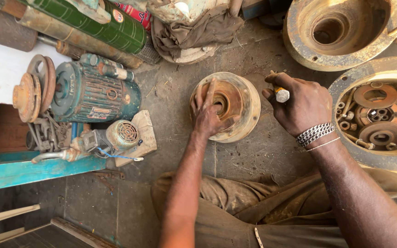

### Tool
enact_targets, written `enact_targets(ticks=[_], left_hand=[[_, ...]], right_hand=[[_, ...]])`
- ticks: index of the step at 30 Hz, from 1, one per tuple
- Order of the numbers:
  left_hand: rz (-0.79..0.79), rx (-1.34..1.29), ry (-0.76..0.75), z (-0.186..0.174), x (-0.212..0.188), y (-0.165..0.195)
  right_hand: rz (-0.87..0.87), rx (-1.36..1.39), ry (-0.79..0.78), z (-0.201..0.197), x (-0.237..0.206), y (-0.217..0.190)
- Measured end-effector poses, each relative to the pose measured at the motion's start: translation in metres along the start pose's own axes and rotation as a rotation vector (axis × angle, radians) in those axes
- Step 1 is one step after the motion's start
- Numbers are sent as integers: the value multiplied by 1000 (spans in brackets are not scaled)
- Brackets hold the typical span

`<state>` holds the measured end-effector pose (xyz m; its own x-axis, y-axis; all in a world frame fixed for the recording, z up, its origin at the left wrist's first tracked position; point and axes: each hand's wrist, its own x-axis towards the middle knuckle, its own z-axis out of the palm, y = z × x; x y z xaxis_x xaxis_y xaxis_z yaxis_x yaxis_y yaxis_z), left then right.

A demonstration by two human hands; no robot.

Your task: The person sits on the floor and scrapes rust and dirt from the inner rim of a cast-iron pump housing using a handheld scraping tool, working around the central bore. They then flip the housing over and continue scraping the opposite face and edges.

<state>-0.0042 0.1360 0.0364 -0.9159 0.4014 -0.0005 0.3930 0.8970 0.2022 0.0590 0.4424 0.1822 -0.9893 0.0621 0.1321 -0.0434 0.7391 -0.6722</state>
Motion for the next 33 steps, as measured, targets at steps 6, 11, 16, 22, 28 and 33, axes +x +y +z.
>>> enact_targets(ticks=[6,11,16,22,28,33], left_hand=[[65,-104,139,8,3,-30],[-36,-152,257,16,-7,-56],[-116,-72,171,32,-12,-89],[-393,-138,201,41,-7,-114],[-473,-182,106,39,-13,-133],[-456,-207,157,28,-24,-143]], right_hand=[[88,542,-82,23,4,10],[168,798,-132,72,12,6],[174,662,-216,125,3,-18],[92,515,-244,158,-2,-39],[83,573,-182,187,-6,-44],[125,617,-145,198,-4,-57]])
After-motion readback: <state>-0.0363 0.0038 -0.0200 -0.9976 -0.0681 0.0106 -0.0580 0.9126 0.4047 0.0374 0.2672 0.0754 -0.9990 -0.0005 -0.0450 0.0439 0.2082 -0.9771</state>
